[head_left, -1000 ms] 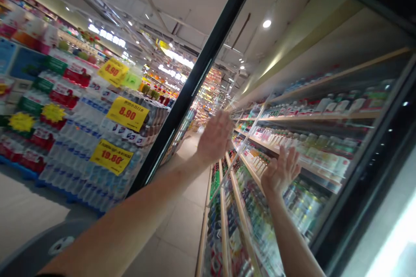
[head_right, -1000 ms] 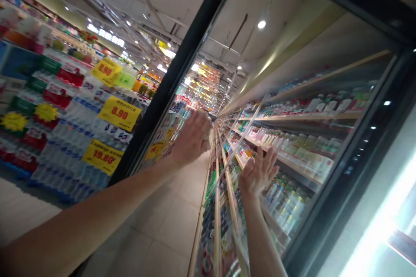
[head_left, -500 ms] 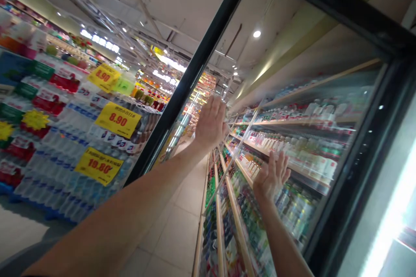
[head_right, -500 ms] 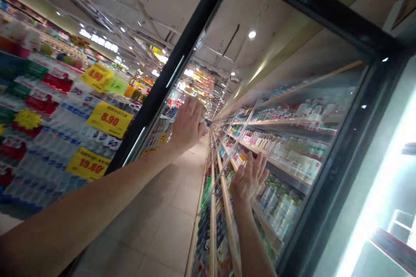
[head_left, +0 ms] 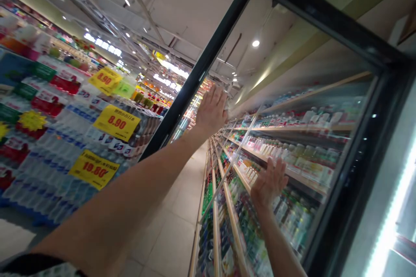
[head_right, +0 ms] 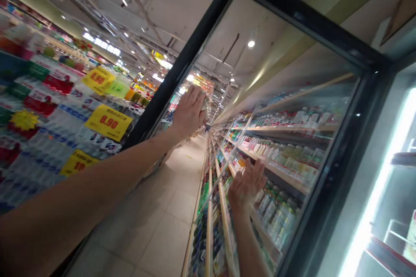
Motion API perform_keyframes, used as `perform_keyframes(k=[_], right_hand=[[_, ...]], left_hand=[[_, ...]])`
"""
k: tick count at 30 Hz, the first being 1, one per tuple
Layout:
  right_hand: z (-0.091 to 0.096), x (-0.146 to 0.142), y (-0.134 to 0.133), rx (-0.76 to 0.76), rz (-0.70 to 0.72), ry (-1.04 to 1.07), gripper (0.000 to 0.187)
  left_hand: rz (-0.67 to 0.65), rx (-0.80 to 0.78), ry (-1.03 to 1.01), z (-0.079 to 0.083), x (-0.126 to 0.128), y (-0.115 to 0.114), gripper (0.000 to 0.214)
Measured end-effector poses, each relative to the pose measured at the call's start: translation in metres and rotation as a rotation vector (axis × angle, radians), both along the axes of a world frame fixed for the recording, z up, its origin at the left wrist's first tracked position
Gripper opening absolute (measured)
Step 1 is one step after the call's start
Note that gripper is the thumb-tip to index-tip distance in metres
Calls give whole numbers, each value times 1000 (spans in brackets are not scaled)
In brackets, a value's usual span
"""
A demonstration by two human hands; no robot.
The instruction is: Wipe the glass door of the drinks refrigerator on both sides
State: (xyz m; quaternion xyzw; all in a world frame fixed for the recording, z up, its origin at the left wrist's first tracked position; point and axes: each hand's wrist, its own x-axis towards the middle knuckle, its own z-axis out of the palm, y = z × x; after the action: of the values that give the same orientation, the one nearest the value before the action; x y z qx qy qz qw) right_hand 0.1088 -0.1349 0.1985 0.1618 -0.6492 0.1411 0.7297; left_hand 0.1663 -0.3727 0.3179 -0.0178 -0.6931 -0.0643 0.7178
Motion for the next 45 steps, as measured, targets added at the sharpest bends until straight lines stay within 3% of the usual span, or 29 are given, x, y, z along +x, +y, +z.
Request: perform_keyframes(k=[3, 7, 10, 12, 16, 19, 21, 23, 25, 28, 32, 35, 38, 42, 45], right_hand=[[0, -1, -1, -4, -1, 9, 49], [-1, -1, 2, 21, -7, -6, 49], [-1, 0, 4, 24, -12, -23, 50], [-1, 0, 4, 22, -11, -25, 50], [0, 2, 1, 13, -13, -44, 50], [0, 2, 0, 4, -16, -33, 50], [0, 1, 0, 8, -19, -10, 50], [0, 0, 2, 17, -23, -7, 51], [0, -1, 3, 27, -25, -21, 51], [-1, 0, 4, 29, -29, -28, 50], [0, 1, 1, 26, -26, -26, 50], [0, 2, -2, 5, -12, -38, 51], [-1, 2, -3, 2, -7, -24, 51], [-1, -1, 0, 29, -33, 7, 50], [0, -2, 0, 37, -47, -6, 51]], left_hand=[[-6, -144, -34, -12, -5, 31, 53], [-65, -598, -64, -38, -21, 96, 46], [-81, -742, -82, -31, -23, 100, 45], [-72, -658, -100, -13, -18, 76, 47], [-58, -140, -44, 25, -4, 26, 52], [-71, 16, -25, 27, -3, 37, 55], [-89, -84, -64, 13, -9, 68, 55], [-106, -421, -113, -4, -17, 100, 50], [-107, -636, -134, -15, -21, 117, 46], [-80, -582, -121, -5, -17, 94, 47], [-22, -140, -76, 38, 0, 17, 50], [-3, 31, -61, 53, 7, -7, 55], [-6, -19, -66, 38, 2, 20, 58], [-45, -413, -108, -3, -14, 82, 51], [-34, -664, -127, -14, -17, 86, 52]])
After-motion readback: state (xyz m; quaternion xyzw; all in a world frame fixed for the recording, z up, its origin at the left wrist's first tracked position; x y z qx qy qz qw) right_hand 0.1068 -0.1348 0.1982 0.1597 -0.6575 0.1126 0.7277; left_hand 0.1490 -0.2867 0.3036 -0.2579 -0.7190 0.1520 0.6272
